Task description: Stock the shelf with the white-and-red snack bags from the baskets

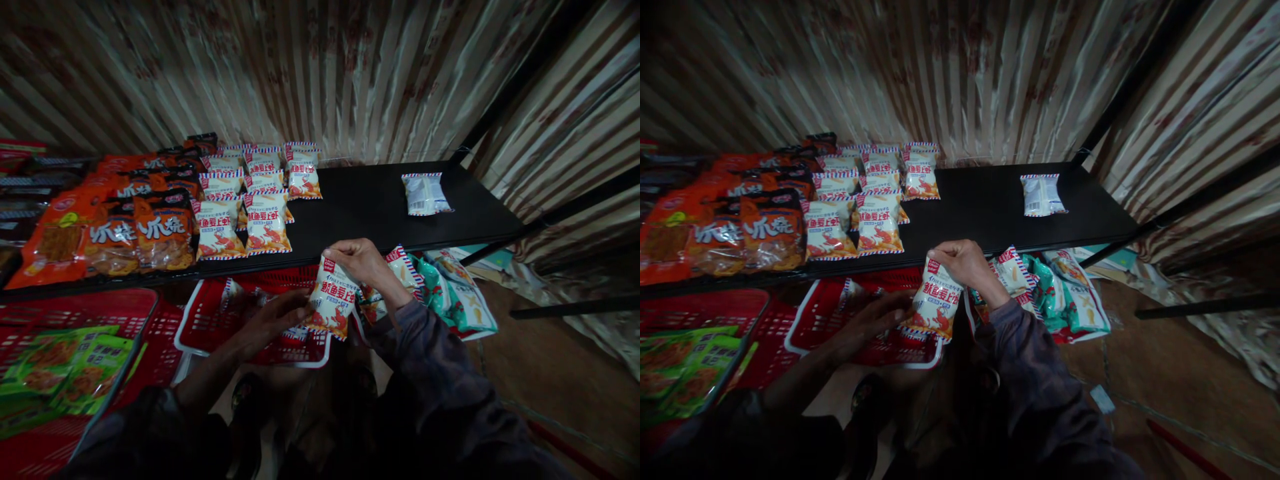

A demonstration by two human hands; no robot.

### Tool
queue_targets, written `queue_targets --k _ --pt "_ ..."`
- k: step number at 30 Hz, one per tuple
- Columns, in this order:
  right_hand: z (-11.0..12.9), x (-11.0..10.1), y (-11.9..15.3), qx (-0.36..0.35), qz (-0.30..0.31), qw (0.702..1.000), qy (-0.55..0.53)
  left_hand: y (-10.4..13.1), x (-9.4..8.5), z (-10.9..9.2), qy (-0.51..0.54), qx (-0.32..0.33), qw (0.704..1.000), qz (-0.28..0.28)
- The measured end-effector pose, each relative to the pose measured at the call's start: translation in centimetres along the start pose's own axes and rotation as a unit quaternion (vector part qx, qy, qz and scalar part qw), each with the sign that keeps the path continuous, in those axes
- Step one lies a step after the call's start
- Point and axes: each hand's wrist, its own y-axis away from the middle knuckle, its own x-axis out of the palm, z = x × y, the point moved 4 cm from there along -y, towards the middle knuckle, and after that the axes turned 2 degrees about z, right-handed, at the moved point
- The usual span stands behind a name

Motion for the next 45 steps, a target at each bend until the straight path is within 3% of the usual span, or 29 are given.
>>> queue_targets --k 4,8,11,15,17,23,29,35,41,45 --pt "0.4 0.9 0.2 -0.009 0.019 0.999 0.027 -0.4 1.8 0.2 0.016 -0.005 0.999 0.028" --pt "1.4 1.3 0.2 -0.044 0.005 0.998 0.049 -0.6 2.3 0.4 -0.005 -0.005 1.0 -0.006" --pt "2.1 0.8 0.4 -0.052 -0.052 0.997 -0.025 -0.6 1.8 0.4 0.015 0.003 0.999 -0.047" --pt "2.1 -0.4 0.8 -0.038 -0.174 0.972 -0.154 -0.7 0.5 0.5 0.074 0.018 0.991 -0.11" --pt "1.8 -0.6 0.8 -0.021 -0.189 0.964 -0.187 -0.8 0.1 0.4 0.112 0.034 0.986 -0.123" --pt "0.7 1.5 1.2 0.061 -0.075 0.969 -0.228 -1.2 -0.6 -0.7 0.196 0.069 0.966 -0.156" --pt "0.8 5.3 2.3 0.073 0.024 0.959 -0.272 -1.1 -1.0 -2.4 0.246 0.119 0.945 -0.178" --pt "0.4 6.7 2.1 0.089 -0.009 0.932 -0.351 -1.3 -1.4 -3.6 0.239 0.143 0.947 -0.16" --pt "0.0 6.8 2.2 0.087 -0.009 0.95 -0.301 -1.8 -4.1 -5.2 0.244 0.183 0.919 -0.249" --pt "0.2 7.0 2.4 0.078 0.005 0.955 -0.287 -2.3 -5.5 -5.5 0.275 0.218 0.9 -0.259"
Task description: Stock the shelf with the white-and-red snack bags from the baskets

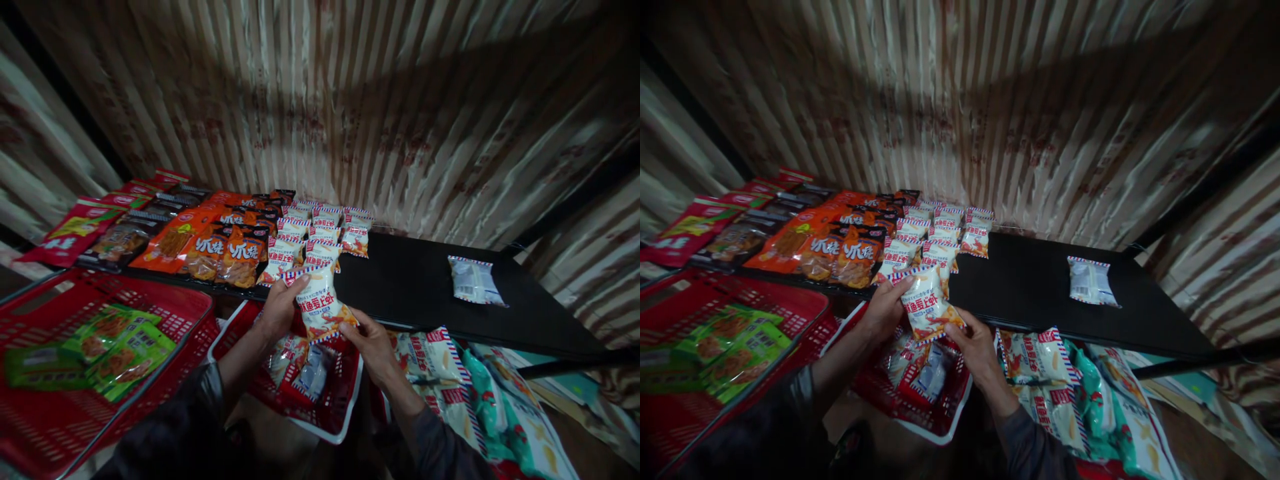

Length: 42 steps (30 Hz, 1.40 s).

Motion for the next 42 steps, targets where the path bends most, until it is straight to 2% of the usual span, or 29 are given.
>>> queue_targets --k 5,11,21,26,29,31,34,37,39,42 --pt "-0.2 0.3 0.0 0.005 -0.002 1.0 -0.002 -0.5 -0.4 0.0 0.044 -0.013 0.999 -0.018" --pt "-0.2 0.8 0.1 -0.007 0.025 0.999 0.035 -0.9 -0.5 -0.3 0.101 -0.006 0.991 -0.084" --pt "-0.1 1.1 0.2 0.021 0.031 0.998 0.056 -1.2 -0.2 -1.0 0.116 -0.003 0.984 -0.133" --pt "0.4 1.5 0.3 0.009 0.006 1.0 0.027 -1.4 0.2 -1.1 0.126 -0.018 0.986 -0.11" --pt "0.7 1.1 0.3 -0.001 -0.009 0.999 0.036 -1.8 0.0 -1.6 0.081 -0.01 0.994 -0.069" --pt "1.1 0.5 0.3 -0.013 -0.008 0.999 0.049 -2.0 -0.3 -2.3 0.001 0.007 0.999 -0.039" --pt "1.9 -0.5 0.5 -0.01 0.041 0.995 0.088 -2.1 -0.3 -3.3 -0.149 0.023 0.988 0.035" --pt "2.6 -1.3 0.8 -0.005 0.087 0.987 0.134 -2.0 0.0 -3.3 -0.233 0.025 0.967 0.099" --pt "2.9 -1.6 0.9 -0.006 0.09 0.985 0.15 -2.0 0.0 -3.1 -0.265 0.034 0.959 0.1" --pt "2.9 -1.8 0.9 -0.007 0.064 0.989 0.136 -2.0 -0.3 -2.8 -0.268 0.077 0.96 0.036"
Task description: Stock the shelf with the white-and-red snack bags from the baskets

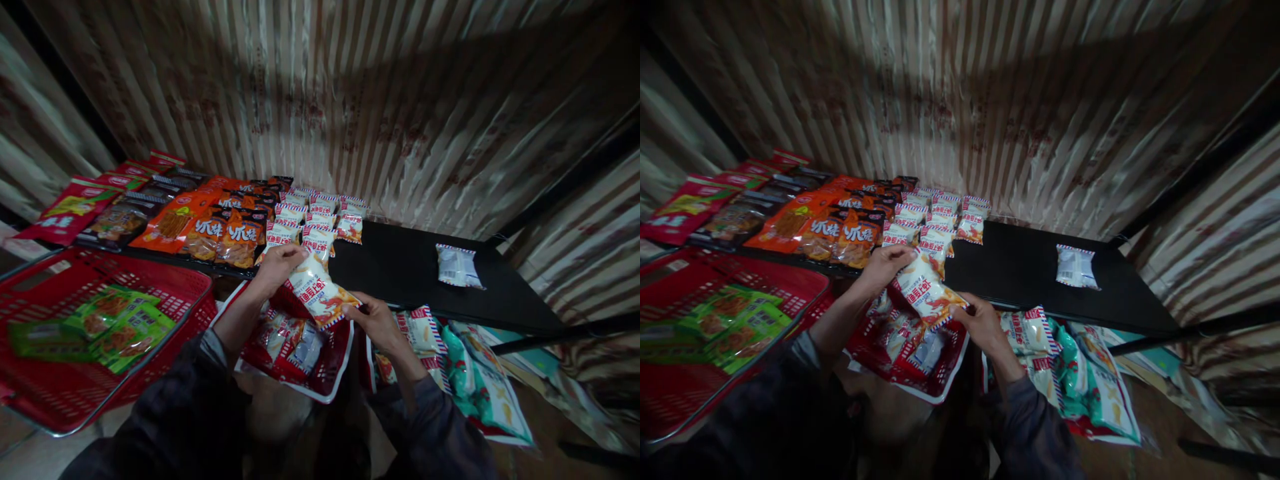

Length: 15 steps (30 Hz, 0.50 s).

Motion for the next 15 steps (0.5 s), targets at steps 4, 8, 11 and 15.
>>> queue_targets --k 4,8,11,15 --pt "-0.1 -0.4 -0.3 -0.014 -0.095 0.994 -0.054 0.2 0.0 0.3 0.043 0.019 0.996 -0.073" --pt "0.3 -0.6 -0.5 -0.056 -0.158 0.981 -0.098 0.3 0.2 0.5 0.064 0.026 0.993 -0.096" --pt "0.8 -1.0 -0.4 -0.098 -0.211 0.966 -0.116 0.3 0.5 0.5 0.082 0.028 0.992 -0.091" --pt "1.0 -1.3 -0.5 -0.104 -0.243 0.955 -0.136 0.4 1.0 0.6 0.099 0.019 0.991 -0.083"
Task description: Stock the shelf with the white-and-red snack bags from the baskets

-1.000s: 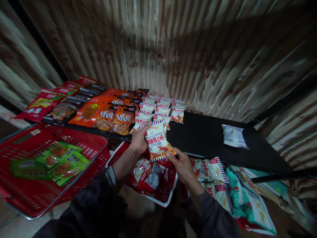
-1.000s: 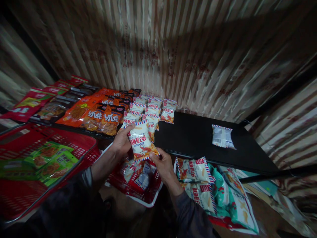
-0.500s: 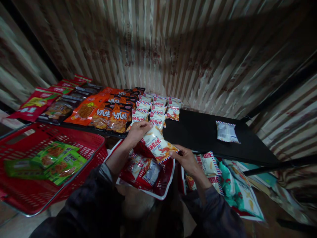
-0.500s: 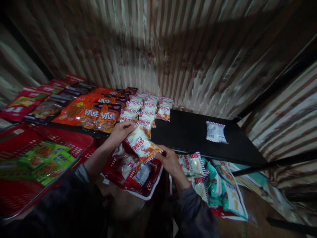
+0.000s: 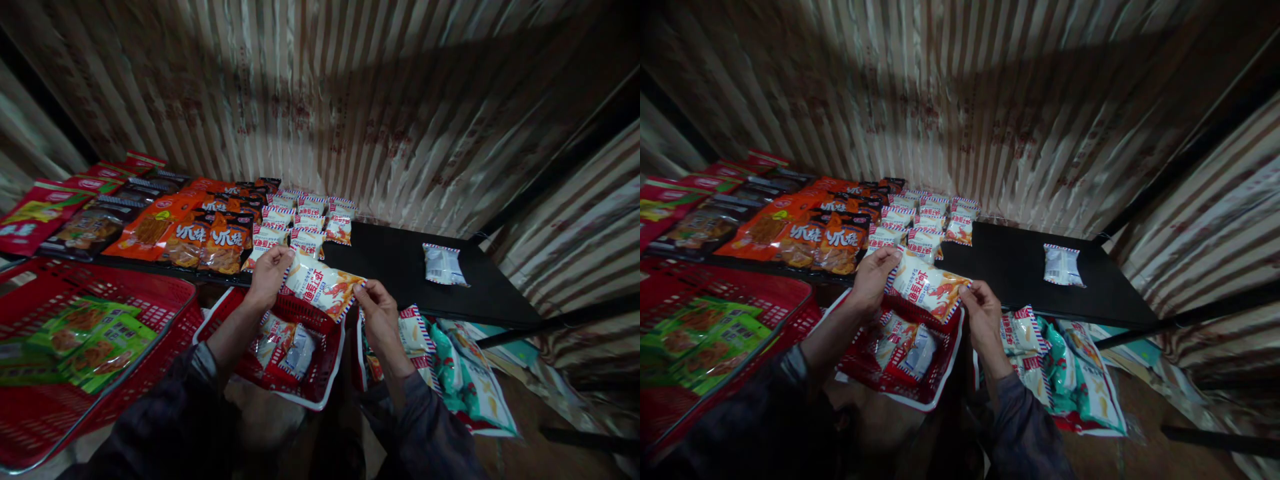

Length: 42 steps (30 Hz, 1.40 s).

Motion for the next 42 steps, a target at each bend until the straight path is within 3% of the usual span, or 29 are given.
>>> queue_targets --k 5,10,16,20,26,30,34,42 --pt "0.1 -0.2 -0.3 0.003 -0.006 1.0 0.02 0.1 0.1 0.2 0.02 -0.035 0.999 0.02" --pt "0.6 -1.1 -0.1 -0.012 0.006 0.998 0.062 0.1 -0.2 -0.4 -0.022 -0.007 0.999 0.041" --pt "2.8 -1.6 1.4 -0.124 -0.019 0.981 0.147 0.5 -0.3 -0.4 -0.016 -0.018 0.997 0.08" --pt "4.3 -0.9 2.6 -0.194 0.008 0.959 0.206 0.8 0.2 -0.1 0.027 -0.011 0.996 0.082" --pt "5.7 0.2 5.0 -0.343 0.011 0.897 0.28 1.2 1.1 0.2 0.116 -0.016 0.992 0.052" --pt "5.2 0.8 6.9 -0.455 0.058 0.817 0.35 1.0 0.9 0.6 0.131 -0.048 0.99 0.034" --pt "4.5 1.7 7.7 -0.523 0.086 0.743 0.408 0.7 1.0 0.5 0.143 -0.056 0.986 0.07" --pt "3.1 2.8 7.1 -0.52 0.119 0.725 0.436 0.0 0.9 0.7 0.216 -0.081 0.968 0.101"
